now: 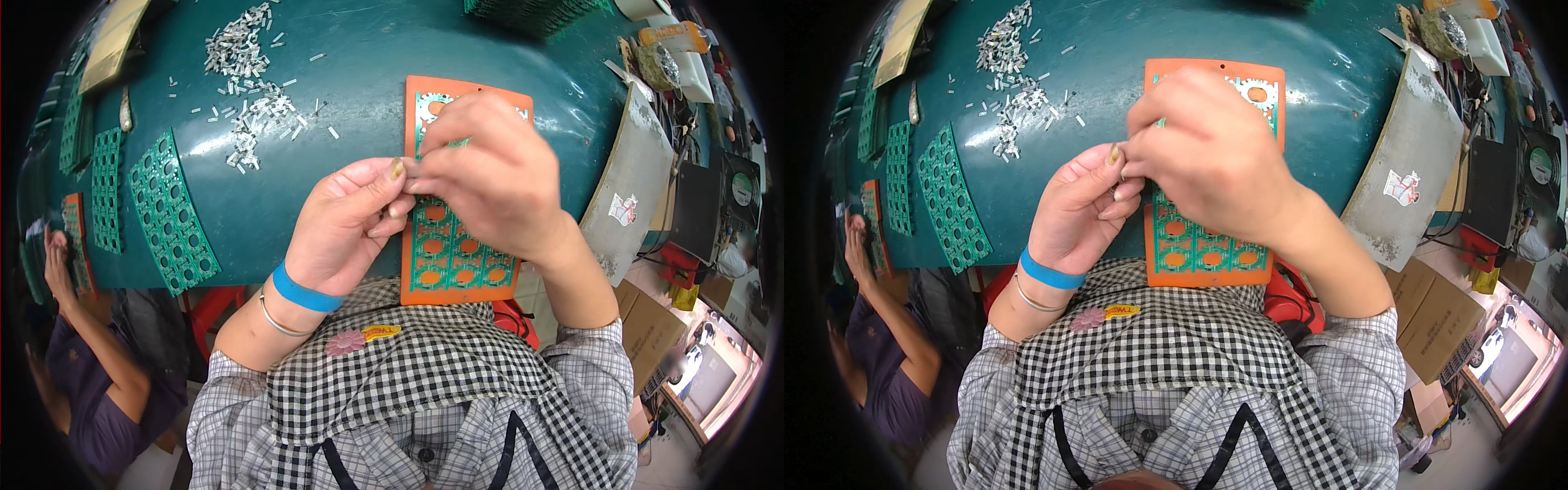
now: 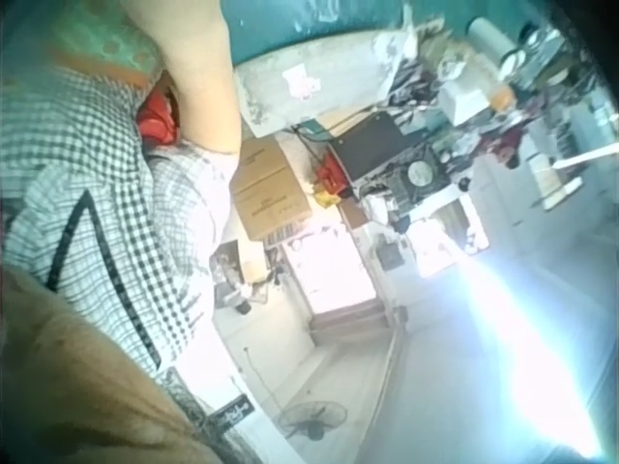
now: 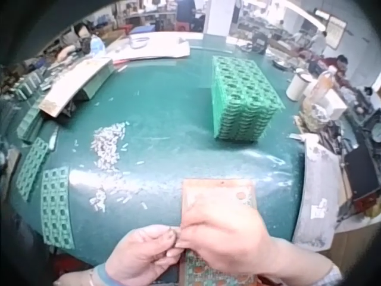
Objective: The person inserts small electronic components into a printed circuit board assembly jig by hand.
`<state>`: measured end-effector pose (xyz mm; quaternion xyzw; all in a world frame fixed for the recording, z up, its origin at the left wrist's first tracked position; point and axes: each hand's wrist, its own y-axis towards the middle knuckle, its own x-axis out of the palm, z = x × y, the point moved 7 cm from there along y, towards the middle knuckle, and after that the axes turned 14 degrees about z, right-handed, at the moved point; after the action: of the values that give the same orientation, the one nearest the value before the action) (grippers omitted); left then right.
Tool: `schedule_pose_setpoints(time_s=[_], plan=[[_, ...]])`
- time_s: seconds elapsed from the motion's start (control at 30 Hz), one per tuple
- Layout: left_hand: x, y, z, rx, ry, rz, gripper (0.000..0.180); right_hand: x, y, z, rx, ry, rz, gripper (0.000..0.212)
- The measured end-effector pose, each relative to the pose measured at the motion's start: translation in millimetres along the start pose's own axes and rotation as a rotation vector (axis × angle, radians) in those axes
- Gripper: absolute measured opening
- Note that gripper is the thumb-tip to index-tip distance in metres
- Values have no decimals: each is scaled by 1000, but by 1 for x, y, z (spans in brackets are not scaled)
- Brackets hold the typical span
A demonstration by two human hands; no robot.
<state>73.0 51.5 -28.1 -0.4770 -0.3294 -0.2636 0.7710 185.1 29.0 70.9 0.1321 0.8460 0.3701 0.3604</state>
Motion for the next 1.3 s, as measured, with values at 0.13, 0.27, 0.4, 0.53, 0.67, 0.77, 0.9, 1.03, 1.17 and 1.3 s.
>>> schedule_pose_setpoints(time_s=[0.13, 0.27, 0.4, 0.53, 0.67, 0.77, 0.9, 1.03, 1.17, 1.3], plan=[[-12, -1, 23, 178, 2, 106, 26, -16, -3, 43, 406, -10, -25, 12], [-19, -5, 33, 174, -19, 115, 26, -9, -25, 72, 567, -87, -108, 9], [-23, -7, 33, 171, 34, 146, 27, -2, -30, 73, 515, -101, -100, 11], [-23, -6, 30, 142, 4, 119, 25, -1, -29, 72, 498, -89, -63, 11], [-26, -4, 26, 128, 14, 144, 22, -1, -27, 72, 490, -104, -70, 11], [-22, -4, 25, 147, -5, 55, 22, -2, -27, 72, 468, -106, -95, 11], [-23, -4, 24, 149, 0, 69, 23, -1, -28, 72, 463, -110, -100, 11], [-21, -4, 22, 146, 79, 119, 27, 0, -27, 71, 441, -114, -68, 13], [-18, -5, 22, 188, 143, 128, 31, -1, -25, 72, 411, -141, -123, 13], [-23, -5, 22, 160, 157, 141, 30, 0, -26, 72, 411, -132, -120, 11]])
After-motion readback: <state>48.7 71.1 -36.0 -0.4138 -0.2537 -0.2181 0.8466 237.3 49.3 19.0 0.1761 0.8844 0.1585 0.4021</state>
